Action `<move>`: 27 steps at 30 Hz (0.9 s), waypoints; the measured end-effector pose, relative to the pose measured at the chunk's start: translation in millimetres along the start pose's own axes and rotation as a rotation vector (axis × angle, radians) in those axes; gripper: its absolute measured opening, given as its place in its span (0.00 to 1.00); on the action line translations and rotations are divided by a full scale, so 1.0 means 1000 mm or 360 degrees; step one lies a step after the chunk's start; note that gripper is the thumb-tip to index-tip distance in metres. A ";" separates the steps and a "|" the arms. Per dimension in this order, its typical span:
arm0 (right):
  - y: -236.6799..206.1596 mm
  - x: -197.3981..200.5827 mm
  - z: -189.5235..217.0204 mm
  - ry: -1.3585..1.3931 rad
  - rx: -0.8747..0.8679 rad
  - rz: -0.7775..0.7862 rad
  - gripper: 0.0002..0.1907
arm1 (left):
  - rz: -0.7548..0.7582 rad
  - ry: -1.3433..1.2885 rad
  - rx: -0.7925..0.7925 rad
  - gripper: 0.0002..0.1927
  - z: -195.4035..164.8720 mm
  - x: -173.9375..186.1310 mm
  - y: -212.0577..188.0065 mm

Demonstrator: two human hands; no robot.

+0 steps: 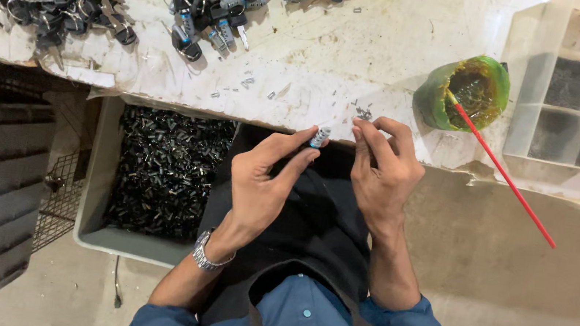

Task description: The person picks up small metal components one at a time from a pile on the workbench, holds each in one hand, and uses a red-handled brush to apply a yellowish paste from a green cup onto the part. They then place the coated part back on the bench and reach for the next component, repeating the cycle.

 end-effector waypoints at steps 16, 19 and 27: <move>-0.030 0.015 0.007 0.0642 -0.0256 -0.0206 0.09 | 0.0094 0.0379 -0.0482 0.19 -0.009 -0.019 -0.002; -0.027 0.019 0.007 0.0538 -0.0166 -0.0194 0.10 | 0.0069 0.0475 -0.0542 0.19 -0.009 -0.019 -0.003; -0.043 0.022 -0.010 0.0914 -0.0577 -0.0186 0.10 | 0.0090 0.0643 -0.0839 0.18 -0.014 -0.024 -0.004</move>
Point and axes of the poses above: each hand's wrist, its own y-axis towards the middle knuckle, its own x-axis out of the back of the hand, z = x × y, the point moved 2 cm from there along y, towards the middle knuckle, and after that the axes turned 5 degrees about x, right-handed, at the moved point
